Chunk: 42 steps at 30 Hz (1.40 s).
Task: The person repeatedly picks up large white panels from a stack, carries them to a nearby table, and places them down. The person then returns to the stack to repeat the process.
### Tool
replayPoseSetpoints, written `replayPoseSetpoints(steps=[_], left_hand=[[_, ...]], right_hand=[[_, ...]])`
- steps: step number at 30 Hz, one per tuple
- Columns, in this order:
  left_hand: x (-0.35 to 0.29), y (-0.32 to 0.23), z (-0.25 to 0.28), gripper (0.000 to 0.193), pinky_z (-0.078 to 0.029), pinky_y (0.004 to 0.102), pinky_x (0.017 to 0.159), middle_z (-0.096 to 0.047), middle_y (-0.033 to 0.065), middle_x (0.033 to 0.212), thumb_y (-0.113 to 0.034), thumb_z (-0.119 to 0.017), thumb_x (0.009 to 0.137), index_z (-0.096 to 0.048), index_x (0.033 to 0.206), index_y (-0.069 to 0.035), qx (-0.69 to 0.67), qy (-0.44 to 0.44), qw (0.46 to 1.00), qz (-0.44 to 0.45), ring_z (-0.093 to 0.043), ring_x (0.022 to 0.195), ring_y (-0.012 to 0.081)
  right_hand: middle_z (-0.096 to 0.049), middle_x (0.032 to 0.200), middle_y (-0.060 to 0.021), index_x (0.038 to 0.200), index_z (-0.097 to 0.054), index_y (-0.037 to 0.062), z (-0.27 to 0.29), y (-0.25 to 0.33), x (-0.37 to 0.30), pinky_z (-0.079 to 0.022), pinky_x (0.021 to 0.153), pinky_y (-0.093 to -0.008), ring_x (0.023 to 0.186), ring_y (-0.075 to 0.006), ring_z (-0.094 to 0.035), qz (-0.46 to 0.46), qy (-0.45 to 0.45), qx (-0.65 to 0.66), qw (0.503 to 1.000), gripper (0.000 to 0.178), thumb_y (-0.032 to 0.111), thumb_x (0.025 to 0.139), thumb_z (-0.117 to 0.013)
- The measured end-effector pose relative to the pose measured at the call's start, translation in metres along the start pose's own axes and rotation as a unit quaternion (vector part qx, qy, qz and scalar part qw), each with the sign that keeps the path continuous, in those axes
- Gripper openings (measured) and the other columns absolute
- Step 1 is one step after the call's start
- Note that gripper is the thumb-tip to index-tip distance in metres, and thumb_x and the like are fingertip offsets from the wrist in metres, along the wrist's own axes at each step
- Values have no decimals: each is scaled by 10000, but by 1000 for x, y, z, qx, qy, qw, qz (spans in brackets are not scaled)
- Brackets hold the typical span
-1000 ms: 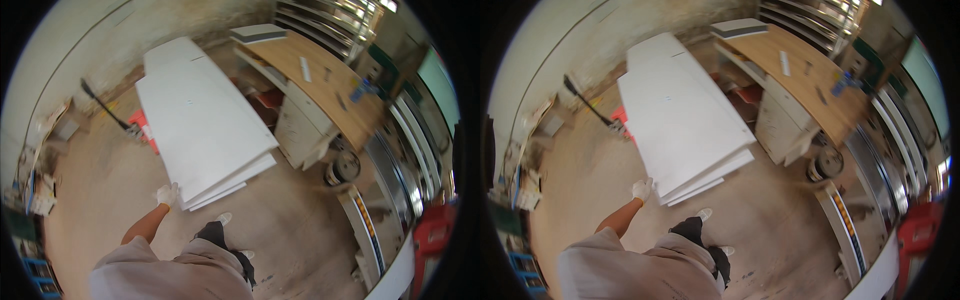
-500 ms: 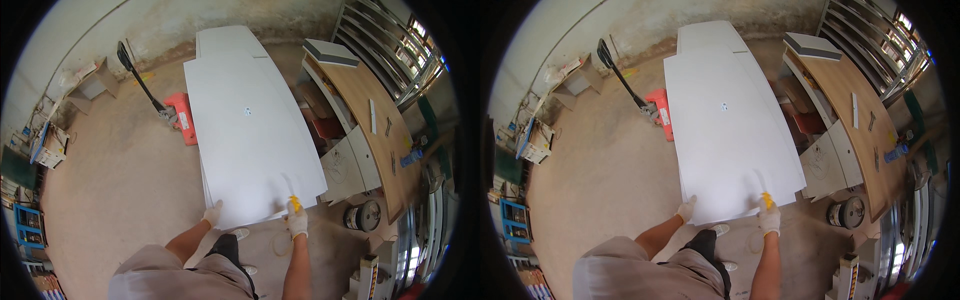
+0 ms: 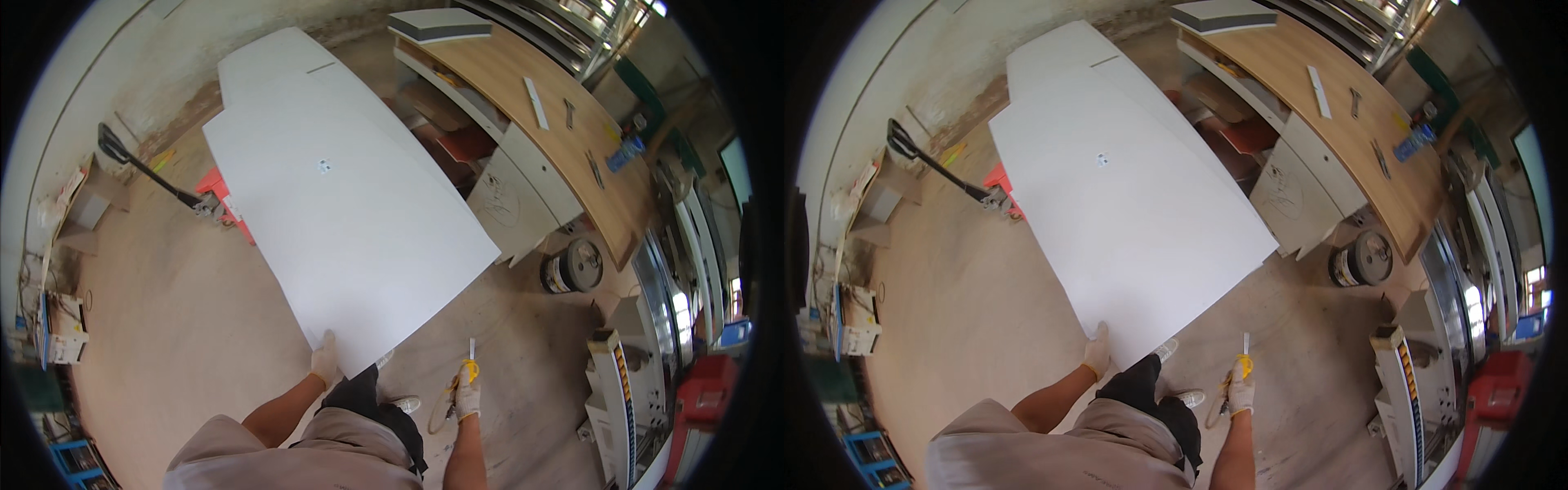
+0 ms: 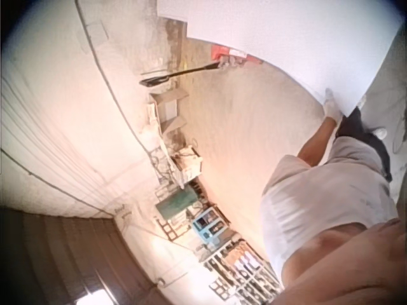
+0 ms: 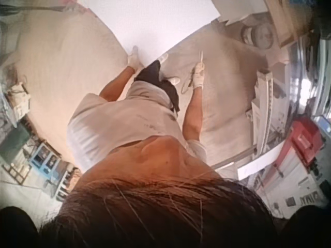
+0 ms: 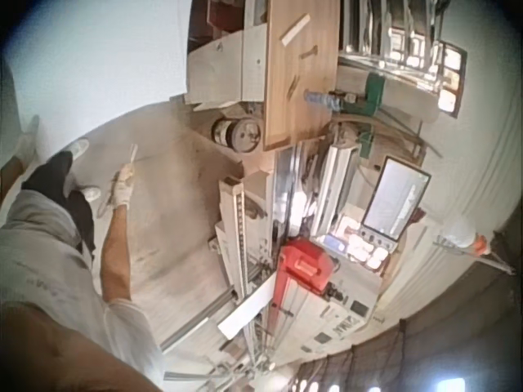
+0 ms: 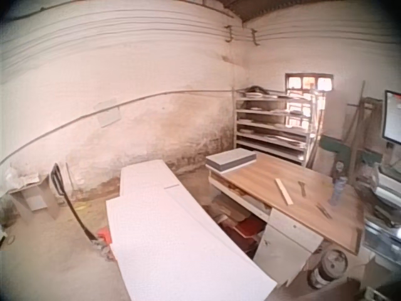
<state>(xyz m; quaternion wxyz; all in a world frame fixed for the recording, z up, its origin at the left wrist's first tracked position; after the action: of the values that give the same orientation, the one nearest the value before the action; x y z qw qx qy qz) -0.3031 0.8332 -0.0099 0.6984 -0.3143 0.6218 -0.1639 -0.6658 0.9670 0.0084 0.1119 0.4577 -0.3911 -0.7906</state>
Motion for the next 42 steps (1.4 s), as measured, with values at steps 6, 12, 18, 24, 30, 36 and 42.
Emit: replayPoseSetpoints(steps=[6, 12, 18, 24, 30, 36, 42], left_hand=[[-31, 66, 1, 641, -567, 459, 911, -634, 276, 1284, -356, -611, 995, -453, 1430, 88, 417, 89, 892, -149, -664, 1128, 340], [-67, 118, -18, 747, -551, 462, 857, -631, 371, 1201, -48, -598, 891, -271, 1527, 168, 533, 225, 757, -302, -696, 943, 449], [-72, 72, -19, 753, -521, 372, 937, -758, 159, 983, -641, -449, 1032, -690, 1191, 54, 383, 391, 831, 100, -721, 918, 241], [98, -98, 152, 615, -532, 430, 942, -698, 154, 1235, -530, -479, 1064, -557, 1467, -72, 443, 151, 882, -59, -705, 956, 246], [190, -195, 204, 587, -448, 462, 1111, -638, 178, 1304, -478, -496, 1061, -590, 1368, 12, 99, -128, 987, -16, -631, 1143, 260], [145, -177, 134, 628, -456, 528, 1099, -642, 175, 1361, -468, -436, 1089, -500, 1464, 32, -31, 39, 992, -112, -623, 1245, 309], [70, -146, 78, 609, -457, 550, 1134, -502, 107, 1550, -480, -434, 1092, -437, 1527, -54, -70, 226, 967, -97, -504, 1399, 341]], right_hand=[[-523, 624, -30, 968, -585, 49, 9, -25, 24, -527, 444, -321, 457, -140, -490, -117, -109, 38, 986, 528, 576, 1001, -610], [-652, 898, -59, 1075, -611, 48, -17, -5, 65, -547, 631, -346, 725, -180, -629, -5, -74, 390, 918, 381, 425, 1020, -638], [-671, 976, -65, 1205, -619, -17, -19, 17, 61, -550, 675, -342, 791, -192, -656, 8, -88, 284, 955, 339, 66, 900, -742], [-657, 1142, -141, 1344, -531, -84, -2, 10, 26, -581, 819, -396, 958, -279, -680, -3, -138, 370, 919, 470, 25, 916, -692], [-662, 1083, -116, 1187, -634, -42, 71, 23, -82, -506, 809, -413, 921, -260, -585, 45, -287, 241, 926, 305, 88, 930, -735], [-676, 1114, -164, 1129, -633, -77, 159, 72, -179, -528, 917, -412, 1002, -276, -617, 93, -436, 144, 883, 270, 83, 930, -721], [-653, 1164, -107, 1249, -631, -86, 246, 13, -291, -477, 973, -306, 1031, -197, -611, 128, -505, 165, 837, 369, 118, 946, -673]])
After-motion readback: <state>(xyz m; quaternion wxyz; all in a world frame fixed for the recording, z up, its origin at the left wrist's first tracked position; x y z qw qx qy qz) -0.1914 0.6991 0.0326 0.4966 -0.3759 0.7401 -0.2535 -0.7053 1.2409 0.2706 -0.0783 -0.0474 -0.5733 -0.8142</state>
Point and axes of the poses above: each hand's wrist, its own x-axis towards the middle knuckle, its own z-axis out of the back of the hand, y = z × x, the point moved 2 cm from there along x, towards the middle knuckle
